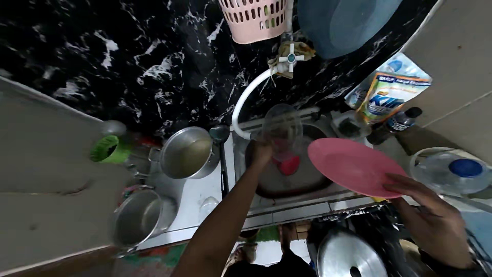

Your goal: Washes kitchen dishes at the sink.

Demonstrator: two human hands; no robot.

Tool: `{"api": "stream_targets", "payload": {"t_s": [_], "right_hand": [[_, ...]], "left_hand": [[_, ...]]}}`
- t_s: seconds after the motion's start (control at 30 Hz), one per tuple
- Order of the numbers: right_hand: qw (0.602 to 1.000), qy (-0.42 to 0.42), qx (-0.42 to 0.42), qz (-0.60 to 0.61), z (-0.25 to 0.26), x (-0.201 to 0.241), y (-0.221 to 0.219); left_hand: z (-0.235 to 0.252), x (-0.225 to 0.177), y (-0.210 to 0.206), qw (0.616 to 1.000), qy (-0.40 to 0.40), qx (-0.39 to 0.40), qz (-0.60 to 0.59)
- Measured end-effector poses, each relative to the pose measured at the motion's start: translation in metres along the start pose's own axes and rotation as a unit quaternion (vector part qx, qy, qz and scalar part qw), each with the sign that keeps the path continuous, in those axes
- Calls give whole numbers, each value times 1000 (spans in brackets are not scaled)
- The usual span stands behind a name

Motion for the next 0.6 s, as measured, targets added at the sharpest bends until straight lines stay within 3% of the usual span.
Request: {"api": "stream_targets", "payload": {"t_s": [0.13, 0.3, 0.47, 0.6], "right_hand": [[1000, 4, -5, -1, 2, 0, -5], [1000, -5, -8, -7, 2, 0, -4], [1000, 1, -15, 10, -5, -4, 1], [999, -15, -18, 35, -7, -10, 0]], "left_hand": [[-11, -29, 2, 978, -77, 0, 196], [-27, -53, -14, 911, -204, 42, 356], [-54, -21, -4, 852, -317, 28, 417], [-54, 2, 5, 839, -327, 58, 432]]}}
Point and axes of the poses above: each hand's wrist, its own z-axis towards the middle knuckle, its own y-axis out of the back of the hand, x = y × z, the point moved 8 cm from there along z, towards the middle knuckle, and after that the axes turned 7 degrees about x, right-handed, at the moved point
